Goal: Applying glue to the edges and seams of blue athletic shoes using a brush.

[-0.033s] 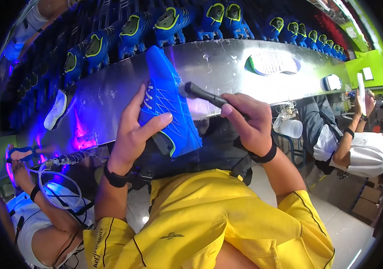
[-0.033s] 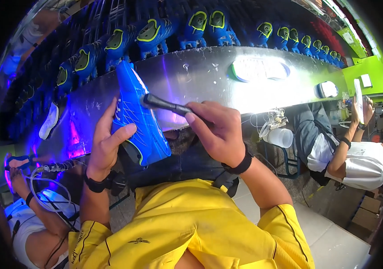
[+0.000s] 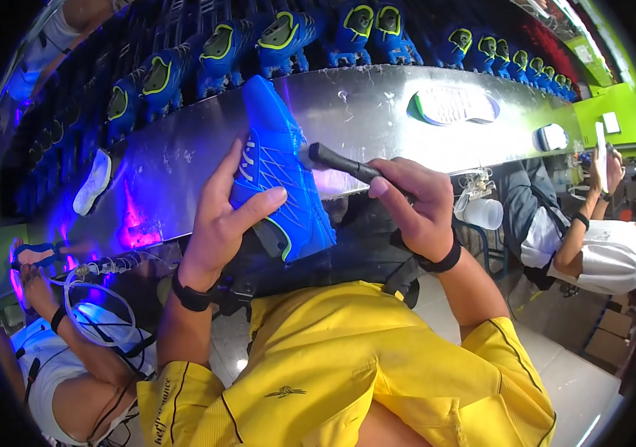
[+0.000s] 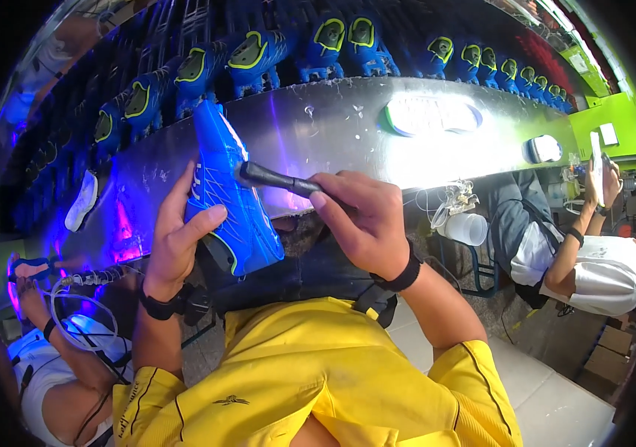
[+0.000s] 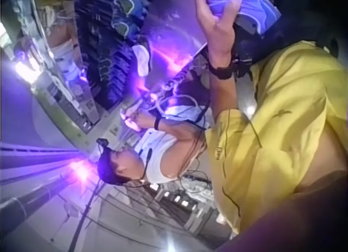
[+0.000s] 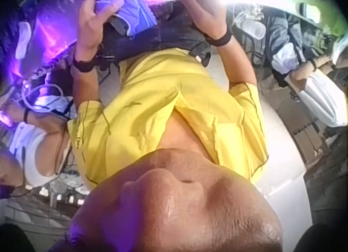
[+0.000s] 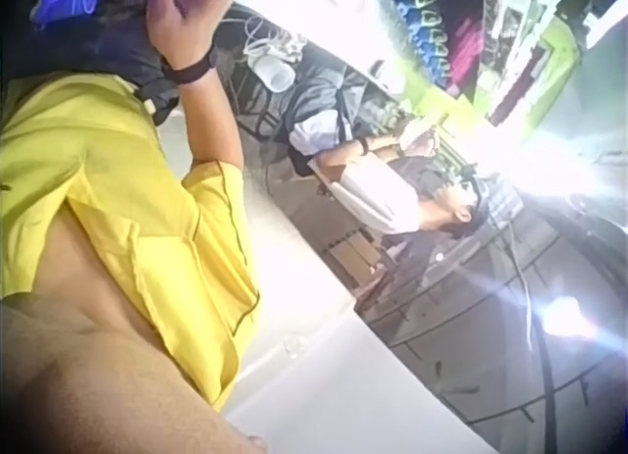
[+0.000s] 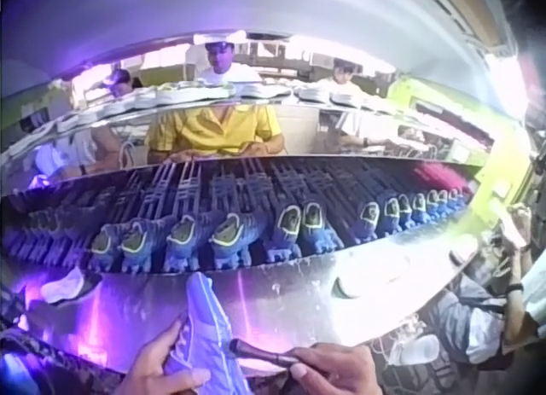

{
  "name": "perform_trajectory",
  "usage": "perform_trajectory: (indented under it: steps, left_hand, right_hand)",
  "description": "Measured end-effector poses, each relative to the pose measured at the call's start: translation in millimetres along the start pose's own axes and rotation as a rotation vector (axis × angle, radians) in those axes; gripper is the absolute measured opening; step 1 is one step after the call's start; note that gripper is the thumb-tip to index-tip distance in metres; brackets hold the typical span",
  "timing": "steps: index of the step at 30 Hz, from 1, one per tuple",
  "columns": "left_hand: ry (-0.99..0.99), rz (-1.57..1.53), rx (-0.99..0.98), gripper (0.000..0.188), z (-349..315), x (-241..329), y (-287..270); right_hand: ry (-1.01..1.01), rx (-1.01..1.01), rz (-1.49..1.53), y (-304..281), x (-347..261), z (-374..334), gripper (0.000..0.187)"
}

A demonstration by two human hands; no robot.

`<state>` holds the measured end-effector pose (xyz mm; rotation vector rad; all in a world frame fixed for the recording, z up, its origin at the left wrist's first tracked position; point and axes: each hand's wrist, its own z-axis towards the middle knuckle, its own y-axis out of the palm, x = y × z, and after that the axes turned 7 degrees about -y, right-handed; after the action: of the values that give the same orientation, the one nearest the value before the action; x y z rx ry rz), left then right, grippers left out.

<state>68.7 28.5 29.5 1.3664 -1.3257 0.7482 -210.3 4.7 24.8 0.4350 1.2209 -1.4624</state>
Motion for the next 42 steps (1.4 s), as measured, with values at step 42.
perform_trajectory:
  steps: [42]
  left_hand:
    - [-0.295, -0.369, 0.331, 0.044, 30.6, 9.9, 32.9]
  right_hand:
    - [-0.172, -0.155, -0.19, -74.0, -18.2, 45.4, 0.022]
